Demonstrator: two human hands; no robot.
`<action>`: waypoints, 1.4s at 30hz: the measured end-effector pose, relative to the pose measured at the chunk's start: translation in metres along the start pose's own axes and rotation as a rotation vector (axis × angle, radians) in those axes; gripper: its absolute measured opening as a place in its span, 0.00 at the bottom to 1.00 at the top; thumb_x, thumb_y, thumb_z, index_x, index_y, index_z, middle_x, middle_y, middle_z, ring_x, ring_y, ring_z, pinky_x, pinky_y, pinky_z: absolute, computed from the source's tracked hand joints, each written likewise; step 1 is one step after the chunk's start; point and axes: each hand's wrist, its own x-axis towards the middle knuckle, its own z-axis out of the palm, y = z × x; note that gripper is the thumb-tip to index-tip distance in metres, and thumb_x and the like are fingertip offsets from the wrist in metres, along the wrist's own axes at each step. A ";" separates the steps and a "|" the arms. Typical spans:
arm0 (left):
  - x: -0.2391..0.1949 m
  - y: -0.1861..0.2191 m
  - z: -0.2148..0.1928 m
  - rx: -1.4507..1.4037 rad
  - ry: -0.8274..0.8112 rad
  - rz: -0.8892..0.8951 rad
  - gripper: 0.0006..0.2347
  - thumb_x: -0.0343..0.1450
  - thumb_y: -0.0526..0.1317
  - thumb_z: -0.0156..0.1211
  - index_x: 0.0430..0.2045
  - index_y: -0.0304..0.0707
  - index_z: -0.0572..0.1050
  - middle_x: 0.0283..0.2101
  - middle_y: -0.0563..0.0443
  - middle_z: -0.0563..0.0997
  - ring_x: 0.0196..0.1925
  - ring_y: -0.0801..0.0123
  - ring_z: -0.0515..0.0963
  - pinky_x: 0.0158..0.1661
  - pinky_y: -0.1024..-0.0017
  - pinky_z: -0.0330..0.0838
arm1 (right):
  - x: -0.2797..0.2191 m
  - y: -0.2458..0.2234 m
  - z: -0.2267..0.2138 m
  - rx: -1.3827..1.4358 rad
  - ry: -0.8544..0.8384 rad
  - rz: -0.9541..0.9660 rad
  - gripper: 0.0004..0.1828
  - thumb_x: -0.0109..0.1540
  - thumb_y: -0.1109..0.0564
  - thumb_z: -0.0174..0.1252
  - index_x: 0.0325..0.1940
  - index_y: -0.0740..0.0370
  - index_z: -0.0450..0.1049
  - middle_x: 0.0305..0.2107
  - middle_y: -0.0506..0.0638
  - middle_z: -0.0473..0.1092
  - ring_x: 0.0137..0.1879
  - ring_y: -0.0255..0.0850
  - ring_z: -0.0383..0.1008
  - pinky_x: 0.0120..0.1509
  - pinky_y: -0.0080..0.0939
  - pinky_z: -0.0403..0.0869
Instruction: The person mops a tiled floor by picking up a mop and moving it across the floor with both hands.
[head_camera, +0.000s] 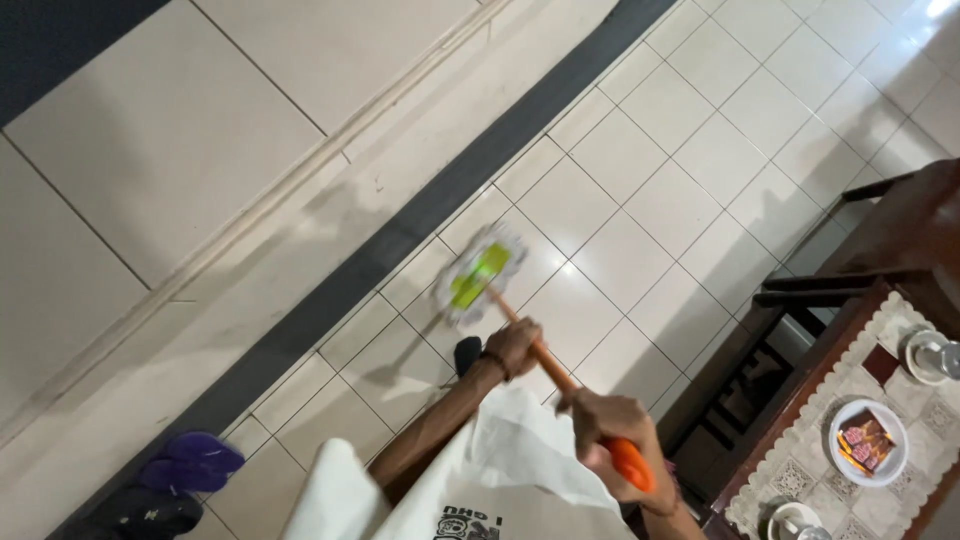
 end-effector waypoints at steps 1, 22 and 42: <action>-0.022 -0.003 -0.011 -0.004 -0.064 -0.014 0.05 0.67 0.40 0.62 0.28 0.42 0.73 0.37 0.48 0.77 0.37 0.51 0.81 0.36 0.56 0.77 | -0.001 0.001 0.001 0.098 -0.018 0.022 0.25 0.64 0.45 0.61 0.16 0.59 0.66 0.13 0.45 0.65 0.22 0.37 0.67 0.53 0.51 0.78; 0.032 -0.062 -0.019 -0.115 0.260 -0.049 0.05 0.68 0.39 0.61 0.28 0.38 0.73 0.37 0.38 0.75 0.37 0.43 0.77 0.38 0.50 0.74 | 0.048 0.031 0.048 -0.003 0.124 -0.007 0.22 0.66 0.54 0.54 0.18 0.61 0.64 0.13 0.46 0.61 0.21 0.38 0.61 0.35 0.41 0.71; -0.098 -0.071 -0.061 0.038 0.010 -0.313 0.05 0.64 0.40 0.61 0.28 0.44 0.75 0.39 0.46 0.78 0.42 0.47 0.80 0.41 0.52 0.75 | 0.073 0.028 0.038 0.336 -0.258 -0.002 0.23 0.69 0.55 0.57 0.20 0.63 0.67 0.15 0.52 0.64 0.25 0.46 0.69 0.46 0.48 0.79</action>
